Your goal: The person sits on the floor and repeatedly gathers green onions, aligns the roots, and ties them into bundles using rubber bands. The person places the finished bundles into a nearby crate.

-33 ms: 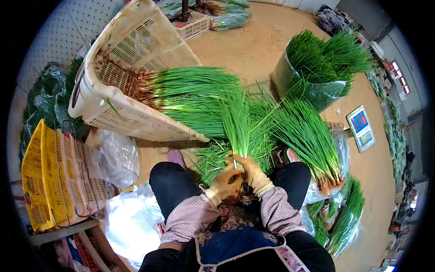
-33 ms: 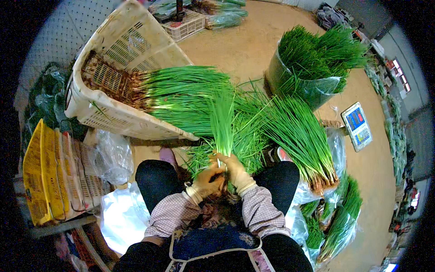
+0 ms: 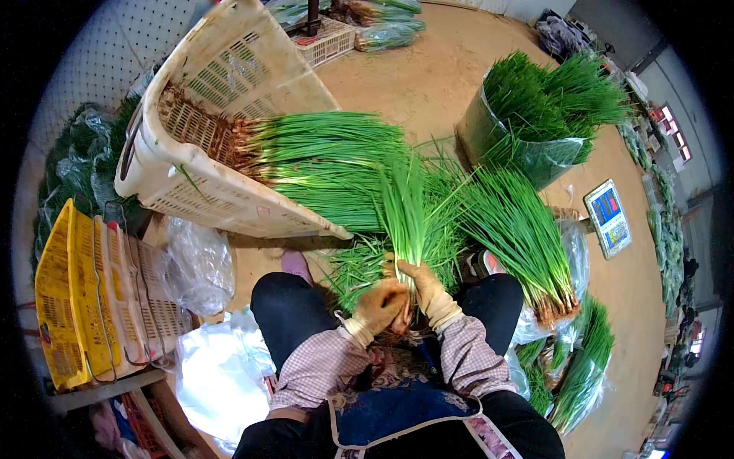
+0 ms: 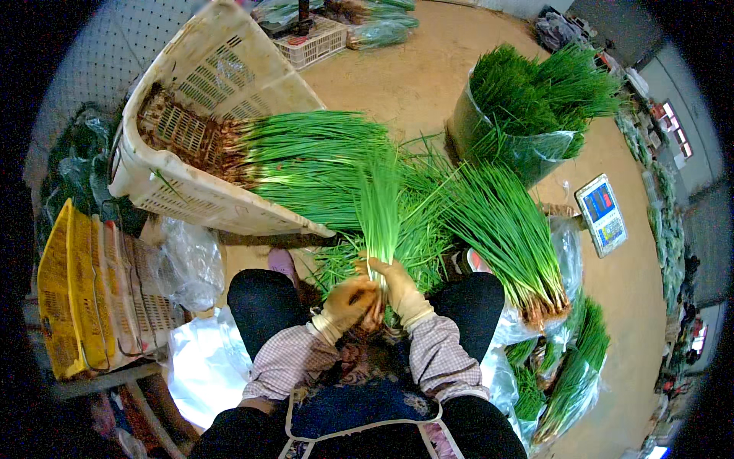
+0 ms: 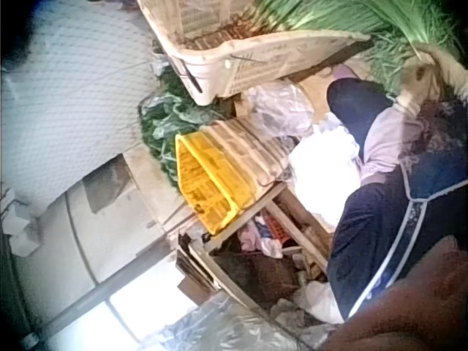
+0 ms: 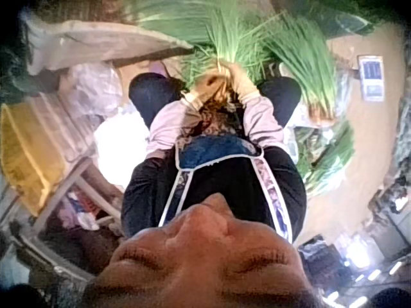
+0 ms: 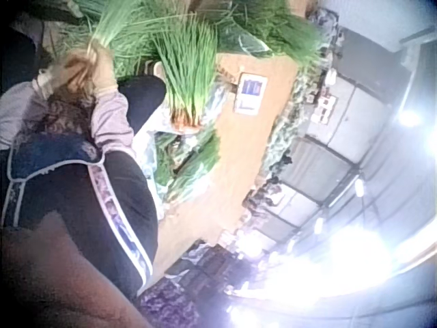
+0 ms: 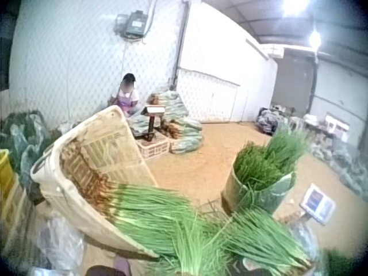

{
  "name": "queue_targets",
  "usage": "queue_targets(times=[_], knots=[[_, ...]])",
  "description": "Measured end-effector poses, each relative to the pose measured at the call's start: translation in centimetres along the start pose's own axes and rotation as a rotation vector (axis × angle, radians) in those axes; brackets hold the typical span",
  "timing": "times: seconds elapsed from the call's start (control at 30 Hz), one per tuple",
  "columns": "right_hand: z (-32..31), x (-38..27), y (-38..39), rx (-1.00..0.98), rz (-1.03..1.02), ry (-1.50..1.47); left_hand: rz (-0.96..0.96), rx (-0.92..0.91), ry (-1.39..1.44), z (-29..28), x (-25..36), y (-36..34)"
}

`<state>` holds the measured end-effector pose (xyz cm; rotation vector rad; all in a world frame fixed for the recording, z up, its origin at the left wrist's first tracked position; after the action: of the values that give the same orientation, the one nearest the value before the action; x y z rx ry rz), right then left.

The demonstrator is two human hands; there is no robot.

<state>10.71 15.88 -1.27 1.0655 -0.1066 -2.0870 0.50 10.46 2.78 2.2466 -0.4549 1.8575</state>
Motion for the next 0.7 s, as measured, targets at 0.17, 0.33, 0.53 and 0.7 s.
queue_targets(times=[0.17, 0.33, 0.53, 0.7], knots=[[0.9, -0.9, 1.2, -0.088, -0.062, -0.037, -0.099, 0.246, 0.943, 0.0, -3.1, -0.8], [3.3, -0.5, 1.3, -0.206, -0.021, 0.126, -0.466, -0.042, 1.111, 3.6, -3.3, 0.2], [0.3, 1.9, 1.1, -0.116, 0.171, 0.249, -0.397, -0.102, 0.971, 4.1, -4.7, -0.1], [0.1, 0.4, 0.9, -0.031, 0.035, 0.213, -0.345, -0.05, 0.906, 3.8, -3.9, -0.5]])
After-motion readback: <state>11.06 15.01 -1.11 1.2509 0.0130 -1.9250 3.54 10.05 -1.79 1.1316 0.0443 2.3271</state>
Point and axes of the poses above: each hand's wrist, its own y-axis away from the middle knuckle, its own z-axis out of the palm, x = y × z, the point moved 7 cm from there along -y, towards the middle knuckle, and after that the axes turned 13 degrees about -x, right-handed, at the moved point
